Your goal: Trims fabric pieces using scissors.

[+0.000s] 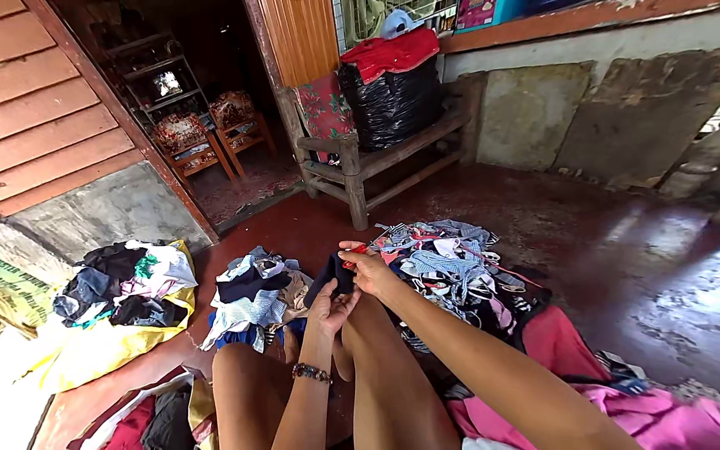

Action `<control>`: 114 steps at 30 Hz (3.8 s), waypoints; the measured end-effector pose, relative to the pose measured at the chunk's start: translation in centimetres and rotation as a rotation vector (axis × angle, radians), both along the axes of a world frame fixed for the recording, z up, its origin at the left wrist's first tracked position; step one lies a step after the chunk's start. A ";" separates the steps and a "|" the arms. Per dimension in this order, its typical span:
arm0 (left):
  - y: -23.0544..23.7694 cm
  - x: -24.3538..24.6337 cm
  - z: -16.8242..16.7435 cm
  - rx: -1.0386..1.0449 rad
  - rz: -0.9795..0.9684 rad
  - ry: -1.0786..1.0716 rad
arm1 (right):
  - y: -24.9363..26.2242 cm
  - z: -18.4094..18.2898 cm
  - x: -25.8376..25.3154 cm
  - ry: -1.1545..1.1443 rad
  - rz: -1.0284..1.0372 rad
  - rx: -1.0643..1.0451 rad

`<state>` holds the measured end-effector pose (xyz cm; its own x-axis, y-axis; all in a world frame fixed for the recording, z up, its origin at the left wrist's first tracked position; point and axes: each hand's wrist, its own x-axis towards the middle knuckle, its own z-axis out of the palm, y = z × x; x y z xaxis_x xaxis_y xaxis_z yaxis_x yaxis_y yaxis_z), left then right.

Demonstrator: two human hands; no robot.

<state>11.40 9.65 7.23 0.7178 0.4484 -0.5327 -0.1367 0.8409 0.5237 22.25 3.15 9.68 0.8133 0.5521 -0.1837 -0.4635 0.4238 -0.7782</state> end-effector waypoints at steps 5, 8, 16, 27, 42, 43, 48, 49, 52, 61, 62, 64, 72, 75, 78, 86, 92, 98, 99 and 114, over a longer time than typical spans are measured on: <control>1.7 2.0 -1.4 -0.015 0.149 -0.061 | -0.4 0.0 1.0 -0.125 -0.002 -0.051; 3.3 2.4 -1.1 0.039 0.200 -0.155 | -0.7 -0.8 1.9 -0.169 -0.024 -0.107; 4.1 3.8 -0.7 0.163 0.274 0.025 | -0.6 -5.2 4.0 -0.089 -0.130 -0.292; 3.2 -0.6 -4.4 0.426 0.202 0.066 | -4.7 -4.5 1.0 -0.206 0.157 -0.603; -4.1 -13.2 -9.1 0.476 -0.092 -0.234 | -14.8 -3.5 -7.2 -0.704 0.885 -0.977; -4.0 -13.3 -9.2 0.502 -0.105 -0.227 | -14.6 -3.0 -6.9 -0.732 0.909 -0.992; -3.7 -13.7 -9.2 0.617 -0.144 -0.145 | -14.8 -0.8 -7.1 -0.789 0.994 -0.981; -3.9 -13.6 -9.3 0.622 -0.143 -0.130 | -15.0 -0.5 -7.4 -0.745 1.018 -0.927; -4.7 -13.4 -9.5 0.681 -0.116 -0.091 | -16.0 -0.3 -8.7 -0.521 1.092 -0.729; -5.7 -13.5 -9.2 0.778 -0.223 -0.069 | -19.1 -4.0 -10.4 -0.244 1.260 -0.713; -5.6 -13.6 -9.1 0.773 -0.249 -0.078 | -19.2 -4.1 -10.5 -0.246 1.289 -0.725; -5.5 -13.7 -9.0 0.777 -0.283 -0.088 | -19.3 -4.2 -10.5 -0.262 1.330 -0.742; -5.0 -14.3 -8.4 0.620 -0.282 -0.118 | -20.3 -4.4 -10.2 -0.135 1.471 -0.582; -5.0 -14.3 -8.3 0.613 -0.291 -0.129 | -20.2 -4.9 -9.8 -0.066 1.456 -0.534; -5.0 -14.3 -8.3 0.617 -0.293 -0.128 | -19.5 -4.7 -9.7 -0.067 1.416 -0.547; -4.9 -14.3 -8.4 0.612 -0.290 -0.151 | -17.8 -4.7 -9.7 -0.170 1.360 -0.549; -4.8 -14.2 -8.7 0.600 -0.278 -0.174 | -17.8 -5.1 -10.3 -0.151 1.291 -0.517; -4.7 -14.3 -8.7 0.602 -0.271 -0.184 | -17.8 -4.8 -11.3 -0.118 1.229 -0.528; -4.6 -14.3 -8.7 0.607 -0.277 -0.188 | -17.8 -4.8 -11.4 -0.110 1.233 -0.531; -4.0 -14.5 -9.1 0.655 -0.322 -0.245 | -16.0 -4.3 -12.1 -0.127 1.122 -0.545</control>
<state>-3.06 5.66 -1.87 0.9295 0.3666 -0.0392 -0.1143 0.3874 0.9148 10.17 -12.88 5.35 -0.0262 0.8277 -0.5605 -0.2693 -0.5458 -0.7934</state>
